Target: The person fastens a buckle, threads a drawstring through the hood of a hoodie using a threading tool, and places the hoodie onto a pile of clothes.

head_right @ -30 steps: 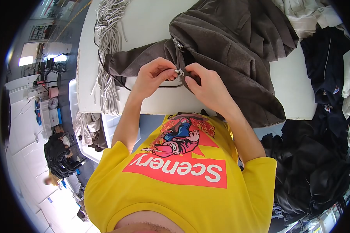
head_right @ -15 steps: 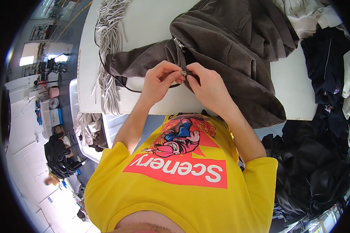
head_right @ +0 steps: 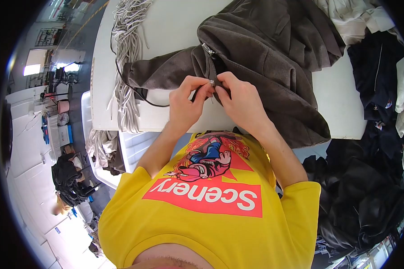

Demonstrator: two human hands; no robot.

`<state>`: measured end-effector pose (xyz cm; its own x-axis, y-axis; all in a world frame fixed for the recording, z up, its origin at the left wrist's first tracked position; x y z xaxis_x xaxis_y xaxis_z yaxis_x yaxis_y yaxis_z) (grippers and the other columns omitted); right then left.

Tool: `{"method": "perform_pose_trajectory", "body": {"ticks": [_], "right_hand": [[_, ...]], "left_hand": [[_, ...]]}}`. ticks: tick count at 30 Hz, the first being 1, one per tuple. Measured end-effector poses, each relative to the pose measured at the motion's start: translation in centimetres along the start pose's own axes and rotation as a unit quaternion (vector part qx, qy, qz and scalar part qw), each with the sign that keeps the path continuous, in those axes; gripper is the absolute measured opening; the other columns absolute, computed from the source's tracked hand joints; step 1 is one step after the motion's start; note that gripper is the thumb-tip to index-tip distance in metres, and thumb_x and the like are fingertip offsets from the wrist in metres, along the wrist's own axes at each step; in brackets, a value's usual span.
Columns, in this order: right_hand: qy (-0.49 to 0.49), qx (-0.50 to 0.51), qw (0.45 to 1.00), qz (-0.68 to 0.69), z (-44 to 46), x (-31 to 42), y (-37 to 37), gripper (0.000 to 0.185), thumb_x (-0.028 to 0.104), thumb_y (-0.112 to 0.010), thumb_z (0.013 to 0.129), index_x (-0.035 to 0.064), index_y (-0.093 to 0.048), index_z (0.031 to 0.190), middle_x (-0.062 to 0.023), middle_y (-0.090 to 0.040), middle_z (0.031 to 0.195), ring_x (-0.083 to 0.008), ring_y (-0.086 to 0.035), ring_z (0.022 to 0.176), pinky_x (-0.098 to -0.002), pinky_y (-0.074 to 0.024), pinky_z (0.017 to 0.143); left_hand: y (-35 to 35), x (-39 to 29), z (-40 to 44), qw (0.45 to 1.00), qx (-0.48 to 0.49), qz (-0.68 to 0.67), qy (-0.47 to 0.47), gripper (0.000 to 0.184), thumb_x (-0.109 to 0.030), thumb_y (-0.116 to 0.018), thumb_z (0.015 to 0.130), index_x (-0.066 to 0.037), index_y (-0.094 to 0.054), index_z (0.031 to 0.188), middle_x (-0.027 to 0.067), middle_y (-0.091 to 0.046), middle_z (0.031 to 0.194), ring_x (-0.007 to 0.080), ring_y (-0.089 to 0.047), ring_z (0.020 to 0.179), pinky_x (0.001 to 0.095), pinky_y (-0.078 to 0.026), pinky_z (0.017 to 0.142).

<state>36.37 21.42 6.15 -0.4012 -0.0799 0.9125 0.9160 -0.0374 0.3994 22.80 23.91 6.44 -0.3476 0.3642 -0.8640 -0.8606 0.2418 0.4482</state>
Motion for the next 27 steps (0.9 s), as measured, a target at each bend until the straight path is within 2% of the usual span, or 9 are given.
{"method": "perform_pose_trajectory", "body": {"ticks": [3,7,12,13,15,18,21,24,27], "right_hand": [[0.005,0.006,1.000,-0.018,0.0,0.2,0.1,0.015,0.007,-0.058,0.084,0.0000,-0.054,0.097,-0.0173,-0.062,0.074,-0.0362,-0.061,0.071,-0.0409,-0.0470,0.061],[0.026,0.017,0.999,-0.042,0.1,0.5,0.0,0.016,0.006,-0.057,0.084,0.0004,-0.052,0.098,-0.0164,-0.061,0.073,-0.0362,-0.060,0.069,-0.0415,-0.0463,0.060],[0.074,0.032,0.996,-0.029,-0.2,1.1,-0.4,0.018,0.004,-0.057,0.084,-0.0004,-0.051,0.100,-0.0151,-0.060,0.070,-0.0336,-0.059,0.063,-0.0364,-0.0446,0.057],[0.077,0.037,0.995,-0.045,-0.2,1.1,-0.4,0.017,0.004,-0.057,0.084,-0.0002,-0.051,0.100,-0.0153,-0.060,0.070,-0.0340,-0.059,0.065,-0.0369,-0.0447,0.058],[0.080,0.043,0.994,-0.061,-0.2,1.2,-0.2,0.017,0.004,-0.056,0.084,-0.0001,-0.050,0.099,-0.0154,-0.060,0.070,-0.0344,-0.060,0.066,-0.0374,-0.0449,0.058],[0.077,0.059,0.994,-0.057,0.0,1.5,-0.3,0.017,0.005,-0.057,0.084,-0.0003,-0.050,0.099,-0.0156,-0.061,0.071,-0.0347,-0.059,0.066,-0.0379,-0.0449,0.058],[0.068,0.076,0.993,-0.065,0.0,1.2,-0.7,0.017,0.004,-0.057,0.084,-0.0002,-0.051,0.099,-0.0153,-0.060,0.070,-0.0348,-0.059,0.066,-0.0381,-0.0448,0.058],[0.065,0.109,0.991,-0.047,-0.5,1.2,-1.3,0.017,0.004,-0.057,0.084,-0.0002,-0.050,0.099,-0.0154,-0.061,0.072,-0.0350,-0.060,0.067,-0.0385,-0.0451,0.059],[0.066,0.102,0.990,-0.068,-0.7,1.0,-1.2,0.017,0.005,-0.058,0.084,-0.0003,-0.052,0.099,-0.0174,-0.061,0.077,-0.0366,-0.060,0.072,-0.0376,-0.0466,0.062]], "left_hand": [[-0.3,1.9,0.4,0.981,0.039,-0.158,0.104,0.008,-0.004,-0.056,0.091,0.003,-0.054,0.092,0.0103,-0.066,0.078,0.0140,-0.064,0.070,0.0250,-0.052,0.065],[-0.1,2.1,0.4,0.978,0.061,-0.165,0.113,0.009,-0.006,-0.054,0.092,0.003,-0.052,0.092,0.0107,-0.065,0.078,0.0143,-0.064,0.072,0.0248,-0.052,0.067],[-0.7,3.8,0.4,0.888,0.153,-0.393,0.182,0.009,-0.006,-0.054,0.092,0.002,-0.051,0.091,0.0104,-0.063,0.075,0.0144,-0.063,0.068,0.0248,-0.052,0.064],[-0.8,3.4,0.1,0.888,0.152,-0.393,0.182,0.009,-0.006,-0.054,0.092,0.002,-0.051,0.091,0.0104,-0.063,0.075,0.0144,-0.063,0.068,0.0248,-0.052,0.064],[0.2,1.2,-0.2,0.987,0.074,-0.128,0.063,0.009,-0.007,-0.054,0.092,0.001,-0.050,0.091,0.0103,-0.063,0.074,0.0142,-0.062,0.063,0.0246,-0.050,0.060],[0.5,0.4,0.2,0.996,0.076,-0.043,-0.016,0.011,-0.008,-0.054,0.092,0.000,-0.048,0.089,0.0100,-0.062,0.072,0.0135,-0.060,0.061,0.0244,-0.049,0.058],[0.1,2.6,0.6,0.929,0.190,-0.278,0.153,0.012,-0.009,-0.054,0.092,0.000,-0.048,0.087,0.0096,-0.062,0.070,0.0136,-0.061,0.061,0.0245,-0.049,0.057],[0.2,3.3,0.5,0.877,0.270,-0.349,0.190,0.011,-0.008,-0.054,0.092,0.000,-0.046,0.088,0.0099,-0.062,0.070,0.0145,-0.061,0.061,0.0250,-0.049,0.058],[-0.1,3.0,0.3,0.910,0.230,-0.310,0.152,0.010,-0.008,-0.053,0.092,-0.001,-0.046,0.090,0.0095,-0.062,0.070,0.0143,-0.062,0.062,0.0251,-0.049,0.057]]}}
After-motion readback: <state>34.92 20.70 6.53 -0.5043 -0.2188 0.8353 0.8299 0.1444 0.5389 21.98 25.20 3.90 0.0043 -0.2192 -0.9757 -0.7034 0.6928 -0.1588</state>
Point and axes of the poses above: each hand's wrist, its own z-axis towards the middle knuckle, its own y-axis out of the back of the hand, x = y × z, the point moved 6 cm from there along z, towards the middle knuckle
